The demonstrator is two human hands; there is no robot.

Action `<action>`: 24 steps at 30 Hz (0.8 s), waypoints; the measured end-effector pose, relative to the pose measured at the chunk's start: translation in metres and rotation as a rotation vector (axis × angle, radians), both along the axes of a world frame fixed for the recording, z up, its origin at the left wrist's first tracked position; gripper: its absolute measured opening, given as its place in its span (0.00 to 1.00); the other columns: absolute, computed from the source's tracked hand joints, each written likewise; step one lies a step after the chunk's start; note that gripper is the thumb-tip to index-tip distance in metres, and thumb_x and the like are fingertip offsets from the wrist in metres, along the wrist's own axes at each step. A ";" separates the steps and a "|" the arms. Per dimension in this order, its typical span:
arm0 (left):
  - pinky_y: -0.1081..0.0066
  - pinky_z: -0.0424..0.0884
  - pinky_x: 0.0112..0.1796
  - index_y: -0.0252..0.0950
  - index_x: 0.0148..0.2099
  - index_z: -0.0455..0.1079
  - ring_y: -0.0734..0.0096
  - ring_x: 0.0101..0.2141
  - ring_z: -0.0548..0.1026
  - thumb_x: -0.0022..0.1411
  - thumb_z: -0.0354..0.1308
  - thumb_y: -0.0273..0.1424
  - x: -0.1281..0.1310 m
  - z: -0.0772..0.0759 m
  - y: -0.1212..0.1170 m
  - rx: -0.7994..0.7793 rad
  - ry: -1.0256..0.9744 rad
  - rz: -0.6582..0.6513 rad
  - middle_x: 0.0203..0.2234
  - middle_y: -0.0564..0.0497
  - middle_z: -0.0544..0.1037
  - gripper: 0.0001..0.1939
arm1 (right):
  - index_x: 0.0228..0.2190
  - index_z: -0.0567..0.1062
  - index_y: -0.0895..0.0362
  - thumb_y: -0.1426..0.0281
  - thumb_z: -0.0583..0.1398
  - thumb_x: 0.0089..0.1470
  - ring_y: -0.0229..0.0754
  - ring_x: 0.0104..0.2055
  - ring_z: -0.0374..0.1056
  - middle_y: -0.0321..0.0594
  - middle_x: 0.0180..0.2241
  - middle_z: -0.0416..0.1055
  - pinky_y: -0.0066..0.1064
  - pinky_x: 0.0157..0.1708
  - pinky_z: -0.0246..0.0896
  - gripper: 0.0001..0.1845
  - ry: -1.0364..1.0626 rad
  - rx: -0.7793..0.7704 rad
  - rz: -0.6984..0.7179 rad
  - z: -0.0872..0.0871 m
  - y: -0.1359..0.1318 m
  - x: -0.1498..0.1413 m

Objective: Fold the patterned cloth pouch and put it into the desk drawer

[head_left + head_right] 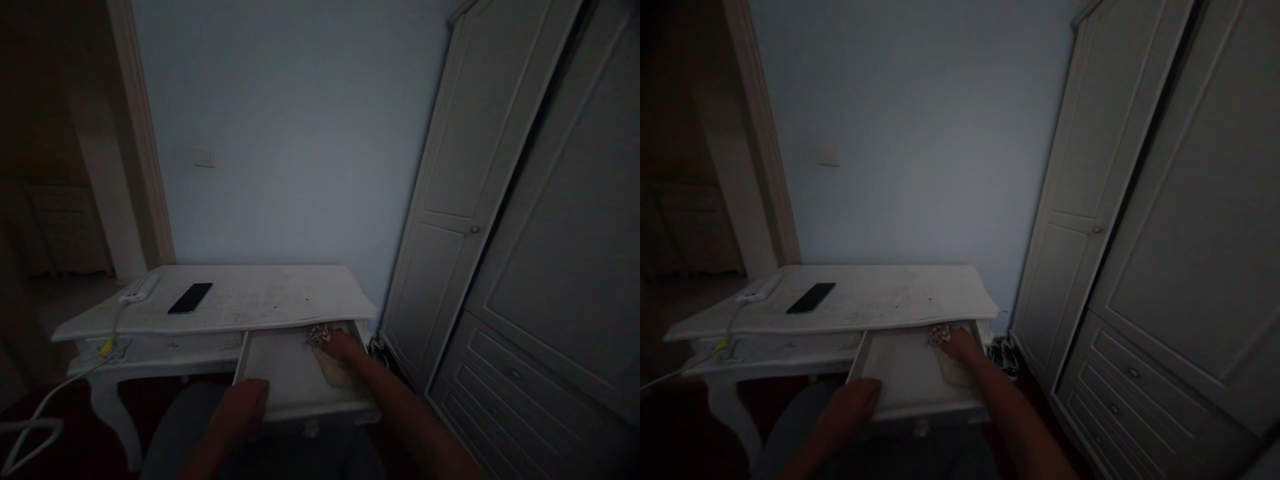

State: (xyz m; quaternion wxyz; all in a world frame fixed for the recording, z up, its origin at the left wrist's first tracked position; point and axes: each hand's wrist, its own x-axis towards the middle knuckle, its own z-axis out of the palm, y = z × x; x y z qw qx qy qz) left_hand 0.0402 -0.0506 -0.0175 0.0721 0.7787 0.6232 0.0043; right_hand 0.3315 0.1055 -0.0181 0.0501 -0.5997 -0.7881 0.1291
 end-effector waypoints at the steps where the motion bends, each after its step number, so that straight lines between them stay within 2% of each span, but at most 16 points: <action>1: 0.60 0.69 0.56 0.40 0.53 0.77 0.57 0.55 0.79 0.76 0.40 0.29 0.000 -0.001 0.001 -0.002 -0.003 0.004 0.52 0.42 0.83 0.23 | 0.61 0.76 0.49 0.53 0.60 0.62 0.58 0.57 0.75 0.49 0.57 0.78 0.45 0.55 0.69 0.29 -0.015 -0.022 0.058 -0.001 -0.004 0.005; 5: 0.60 0.70 0.56 0.40 0.53 0.77 0.56 0.54 0.79 0.76 0.39 0.30 0.001 -0.001 0.003 0.001 -0.017 0.009 0.51 0.42 0.83 0.23 | 0.54 0.81 0.46 0.55 0.66 0.55 0.56 0.58 0.75 0.42 0.55 0.80 0.42 0.58 0.68 0.25 -0.072 -0.114 0.295 -0.010 -0.022 0.010; 7: 0.59 0.70 0.56 0.40 0.53 0.77 0.55 0.54 0.79 0.76 0.38 0.30 0.002 0.000 0.003 0.004 -0.022 0.004 0.51 0.42 0.83 0.24 | 0.53 0.81 0.47 0.54 0.68 0.51 0.58 0.58 0.75 0.43 0.55 0.80 0.43 0.57 0.69 0.28 -0.094 -0.145 0.373 -0.015 -0.031 0.002; 10: 0.60 0.69 0.56 0.40 0.53 0.77 0.56 0.54 0.79 0.76 0.38 0.30 0.003 0.002 0.001 0.005 -0.027 -0.007 0.52 0.43 0.83 0.24 | 0.53 0.80 0.48 0.53 0.71 0.47 0.62 0.54 0.77 0.47 0.52 0.81 0.46 0.50 0.74 0.32 -0.118 -0.177 0.472 -0.022 -0.043 -0.025; 13: 0.60 0.69 0.55 0.42 0.54 0.77 0.57 0.54 0.79 0.76 0.41 0.30 0.002 0.002 0.001 -0.003 -0.039 -0.026 0.52 0.44 0.83 0.22 | 0.52 0.80 0.46 0.53 0.71 0.47 0.63 0.52 0.78 0.48 0.51 0.80 0.49 0.44 0.76 0.30 -0.124 -0.179 0.544 -0.027 -0.052 -0.069; 16: 0.61 0.69 0.54 0.41 0.56 0.76 0.57 0.53 0.79 0.76 0.42 0.30 0.001 -0.001 0.003 0.003 -0.052 -0.040 0.52 0.45 0.83 0.21 | 0.53 0.78 0.46 0.54 0.71 0.46 0.66 0.52 0.77 0.52 0.53 0.76 0.53 0.42 0.76 0.32 -0.065 -0.123 0.503 -0.028 -0.059 -0.117; 19: 0.61 0.70 0.52 0.39 0.54 0.76 0.57 0.52 0.79 0.75 0.41 0.28 0.000 -0.002 0.005 0.008 -0.039 -0.017 0.52 0.42 0.82 0.21 | 0.54 0.76 0.48 0.56 0.71 0.45 0.66 0.54 0.76 0.55 0.54 0.75 0.56 0.46 0.75 0.34 0.017 -0.055 0.403 -0.026 -0.058 -0.153; 24: 0.62 0.71 0.50 0.39 0.52 0.76 0.57 0.50 0.81 0.77 0.40 0.29 0.002 0.003 0.003 -0.012 -0.027 -0.020 0.49 0.43 0.84 0.22 | 0.57 0.74 0.50 0.56 0.69 0.50 0.63 0.56 0.74 0.57 0.57 0.73 0.54 0.49 0.73 0.33 0.075 -0.026 0.261 -0.023 -0.046 -0.174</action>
